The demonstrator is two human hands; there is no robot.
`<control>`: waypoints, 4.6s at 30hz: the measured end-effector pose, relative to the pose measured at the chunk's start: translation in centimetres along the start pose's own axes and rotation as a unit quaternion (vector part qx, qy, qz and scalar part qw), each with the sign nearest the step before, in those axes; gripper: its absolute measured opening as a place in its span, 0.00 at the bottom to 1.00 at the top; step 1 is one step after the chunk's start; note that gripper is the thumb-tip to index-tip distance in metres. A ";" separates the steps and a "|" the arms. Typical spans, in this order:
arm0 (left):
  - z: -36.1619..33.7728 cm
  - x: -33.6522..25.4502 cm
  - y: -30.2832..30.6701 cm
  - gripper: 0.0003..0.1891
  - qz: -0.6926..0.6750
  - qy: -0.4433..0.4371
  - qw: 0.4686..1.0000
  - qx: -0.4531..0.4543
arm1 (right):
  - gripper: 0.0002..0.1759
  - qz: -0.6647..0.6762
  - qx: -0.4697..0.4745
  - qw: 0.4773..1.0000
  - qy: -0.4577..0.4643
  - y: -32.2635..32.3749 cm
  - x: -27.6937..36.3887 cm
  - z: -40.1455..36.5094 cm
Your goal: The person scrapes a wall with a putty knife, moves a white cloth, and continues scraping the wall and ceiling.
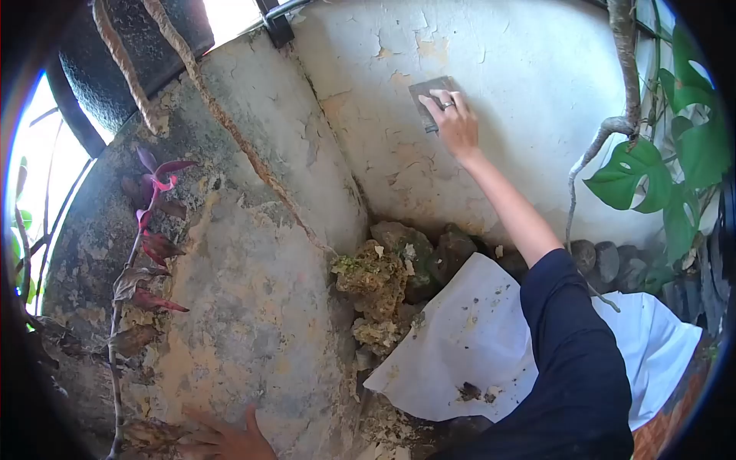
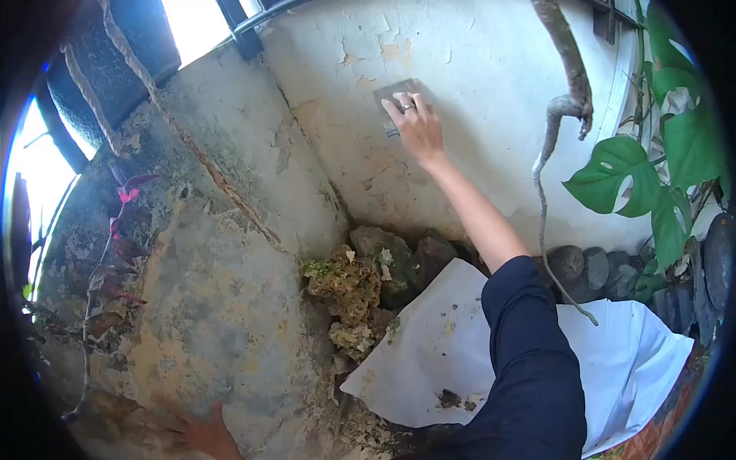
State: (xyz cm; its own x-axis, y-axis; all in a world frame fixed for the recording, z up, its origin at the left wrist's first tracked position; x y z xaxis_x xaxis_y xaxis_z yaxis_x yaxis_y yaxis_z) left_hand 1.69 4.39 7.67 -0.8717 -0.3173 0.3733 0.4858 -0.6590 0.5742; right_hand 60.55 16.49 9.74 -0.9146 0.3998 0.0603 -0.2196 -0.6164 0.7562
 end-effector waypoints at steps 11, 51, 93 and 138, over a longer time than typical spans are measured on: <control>0.4 -0.2 -1.2 0.60 0.003 0.018 0.990 0.142 | 0.19 -0.224 -0.198 0.952 0.067 -0.6 2.6 1.5; 0.6 1.3 0.2 0.61 -0.105 0.058 0.982 0.145 | 0.21 0.358 0.371 0.857 0.006 -1.4 3.0 -9.0; -21.0 20.1 4.6 0.24 -0.468 0.120 0.845 0.231 | 0.28 0.569 0.007 0.812 -0.130 10.0 29.3 -10.7; -13.5 21.1 -2.1 0.70 0.495 0.084 0.822 0.268 | 0.23 0.541 -0.122 0.832 -0.017 2.9 19.5 -6.1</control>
State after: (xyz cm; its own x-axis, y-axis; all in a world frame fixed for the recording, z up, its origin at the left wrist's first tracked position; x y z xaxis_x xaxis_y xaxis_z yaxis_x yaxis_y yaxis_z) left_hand -18.62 -10.09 4.49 -0.0080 -0.6359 0.7717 0.8817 0.3596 0.3055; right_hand 40.01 18.41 9.14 -0.6120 -0.4624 0.6416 0.6599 -0.7456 0.0921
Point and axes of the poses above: each hand's wrist, its own z-axis towards the middle knuckle, its own y-axis out of the back of the hand, x = y × z, the point moved 9 cm from there along z, towards the middle knuckle, and after that the axes turned 15 degrees about x, right-handed, at the moved point
